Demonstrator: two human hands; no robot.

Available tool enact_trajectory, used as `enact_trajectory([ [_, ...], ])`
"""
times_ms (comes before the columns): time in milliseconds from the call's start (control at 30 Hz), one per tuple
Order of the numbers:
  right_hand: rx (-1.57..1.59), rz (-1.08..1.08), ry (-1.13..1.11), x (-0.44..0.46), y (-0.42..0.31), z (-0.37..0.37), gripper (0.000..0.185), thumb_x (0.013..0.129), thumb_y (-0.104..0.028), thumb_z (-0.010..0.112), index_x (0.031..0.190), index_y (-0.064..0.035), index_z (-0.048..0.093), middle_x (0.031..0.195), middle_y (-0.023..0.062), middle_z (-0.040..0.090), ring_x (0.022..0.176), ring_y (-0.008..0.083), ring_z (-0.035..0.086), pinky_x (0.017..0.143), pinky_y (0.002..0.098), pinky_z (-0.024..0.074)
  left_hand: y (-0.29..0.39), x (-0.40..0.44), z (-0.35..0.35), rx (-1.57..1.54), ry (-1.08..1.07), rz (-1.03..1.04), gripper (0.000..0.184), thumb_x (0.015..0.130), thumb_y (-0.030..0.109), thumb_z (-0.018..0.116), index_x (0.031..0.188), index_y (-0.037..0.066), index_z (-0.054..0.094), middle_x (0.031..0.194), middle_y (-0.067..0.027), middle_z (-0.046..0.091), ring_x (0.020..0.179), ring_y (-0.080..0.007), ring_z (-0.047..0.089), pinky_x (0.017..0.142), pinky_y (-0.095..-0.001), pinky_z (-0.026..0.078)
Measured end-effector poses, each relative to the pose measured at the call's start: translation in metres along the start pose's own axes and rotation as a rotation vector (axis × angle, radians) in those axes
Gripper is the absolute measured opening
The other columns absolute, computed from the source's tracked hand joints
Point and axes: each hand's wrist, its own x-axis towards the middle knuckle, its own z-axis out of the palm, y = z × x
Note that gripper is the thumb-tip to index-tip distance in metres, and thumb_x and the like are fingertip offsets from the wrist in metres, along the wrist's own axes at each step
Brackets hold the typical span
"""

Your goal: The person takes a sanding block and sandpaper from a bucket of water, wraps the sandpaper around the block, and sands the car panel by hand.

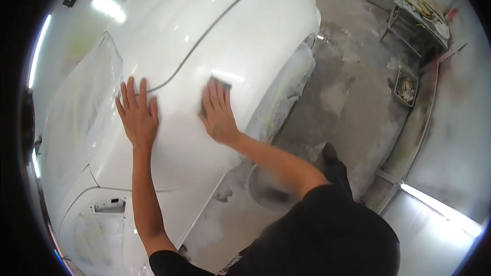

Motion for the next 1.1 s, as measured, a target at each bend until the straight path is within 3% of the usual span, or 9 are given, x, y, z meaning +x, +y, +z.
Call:
enact_trajectory([
  [67, 0.116, -0.129, -0.027, -0.012, 0.019, 0.000, 0.072, 0.098, -0.026, 0.055, 0.157, 0.0053, 0.026, 0.165, 0.0316, 0.020, 0.154, 0.0466, 0.019, 0.126, 0.0590, 0.0140, -0.003, -0.004, 0.001, -0.023, 0.000, 0.021, 0.050, 0.103, 0.029, 0.056, 0.151, 0.016, 0.050, 0.163, -0.0114, 0.036, 0.154, -0.0335, 0.027, 0.125, -0.0540, 0.020],
  [200, -0.185, 0.015, 0.611, 0.165, 0.186, -0.030, 0.050, 0.106, -0.022, 0.044, 0.147, 0.0066, 0.043, 0.152, 0.0265, 0.045, 0.142, 0.0437, 0.040, 0.122, 0.0500, 0.0271, -0.002, -0.003, 0.003, -0.027, 0.008, 0.004, 0.049, 0.102, 0.027, 0.056, 0.150, 0.014, 0.051, 0.163, -0.0128, 0.036, 0.154, -0.0344, 0.027, 0.125, -0.0538, 0.019],
  [233, -0.234, 0.016, 0.232, 0.211, 0.236, -0.072, 0.057, 0.110, -0.031, 0.039, 0.151, 0.0084, 0.038, 0.156, 0.0299, 0.039, 0.145, 0.0461, 0.034, 0.123, 0.0517, 0.0221, -0.001, -0.002, 0.003, -0.014, -0.002, 0.001, 0.049, 0.102, 0.026, 0.056, 0.150, 0.014, 0.051, 0.163, -0.0129, 0.036, 0.154, -0.0343, 0.027, 0.125, -0.0539, 0.018],
  [367, -0.026, 0.125, 0.498, 0.161, 0.151, -0.042, 0.060, 0.109, -0.029, 0.039, 0.152, 0.0125, 0.031, 0.158, 0.0353, 0.030, 0.148, 0.0502, 0.027, 0.124, 0.0587, 0.0195, 0.003, 0.000, 0.002, -0.001, 0.046, 0.023, 0.052, 0.098, 0.025, 0.061, 0.148, 0.013, 0.051, 0.162, -0.0159, 0.037, 0.151, -0.0384, 0.032, 0.122, -0.0577, 0.024],
  [467, 0.097, -0.113, 0.032, 0.020, 0.048, -0.030, 0.073, 0.101, -0.031, 0.056, 0.156, 0.0081, 0.027, 0.164, 0.0316, 0.021, 0.154, 0.0476, 0.018, 0.125, 0.0593, 0.0162, 0.005, 0.001, -0.001, 0.001, 0.037, 0.030, 0.052, 0.098, 0.024, 0.061, 0.148, 0.012, 0.051, 0.161, -0.0172, 0.037, 0.151, -0.0390, 0.032, 0.122, -0.0582, 0.024],
  [667, 0.052, -0.197, 0.454, 0.176, 0.209, -0.029, 0.064, 0.104, -0.024, 0.051, 0.154, 0.0092, 0.030, 0.161, 0.0307, 0.029, 0.152, 0.0442, 0.025, 0.126, 0.0556, 0.0180, 0.005, 0.002, 0.002, -0.006, 0.039, 0.049, 0.051, 0.099, 0.021, 0.058, 0.148, 0.010, 0.050, 0.161, -0.0197, 0.037, 0.150, -0.0413, 0.032, 0.122, -0.0587, 0.024],
  [800, -0.001, 0.148, 0.511, 0.239, 0.231, -0.069, 0.060, 0.110, -0.029, 0.040, 0.154, 0.0100, 0.030, 0.162, 0.0296, 0.030, 0.152, 0.0415, 0.027, 0.125, 0.0508, 0.0196, 0.007, 0.002, 0.000, 0.008, 0.020, 0.036, 0.052, 0.098, 0.020, 0.057, 0.148, 0.009, 0.049, 0.161, -0.0207, 0.037, 0.151, -0.0418, 0.031, 0.122, -0.0586, 0.023],
  [967, 0.205, -0.116, -0.014, 0.072, 0.098, -0.056, 0.063, 0.100, -0.018, 0.055, 0.154, 0.0047, 0.033, 0.163, 0.0285, 0.027, 0.152, 0.0433, 0.026, 0.127, 0.0560, 0.0158, 0.008, 0.003, 0.000, 0.026, -0.012, 0.026, 0.052, 0.098, 0.020, 0.057, 0.148, 0.009, 0.049, 0.161, -0.0217, 0.036, 0.151, -0.0425, 0.031, 0.123, -0.0582, 0.021],
  [1100, 0.237, -0.218, 0.499, 0.208, 0.234, -0.061, 0.053, 0.101, -0.018, 0.053, 0.147, 0.0075, 0.043, 0.155, 0.0264, 0.041, 0.148, 0.0395, 0.034, 0.125, 0.0530, 0.0217, 0.005, 0.004, 0.008, 0.030, 0.024, 0.049, 0.052, 0.099, 0.021, 0.055, 0.149, 0.009, 0.048, 0.161, -0.0217, 0.036, 0.150, -0.0435, 0.031, 0.122, -0.0585, 0.023],
])
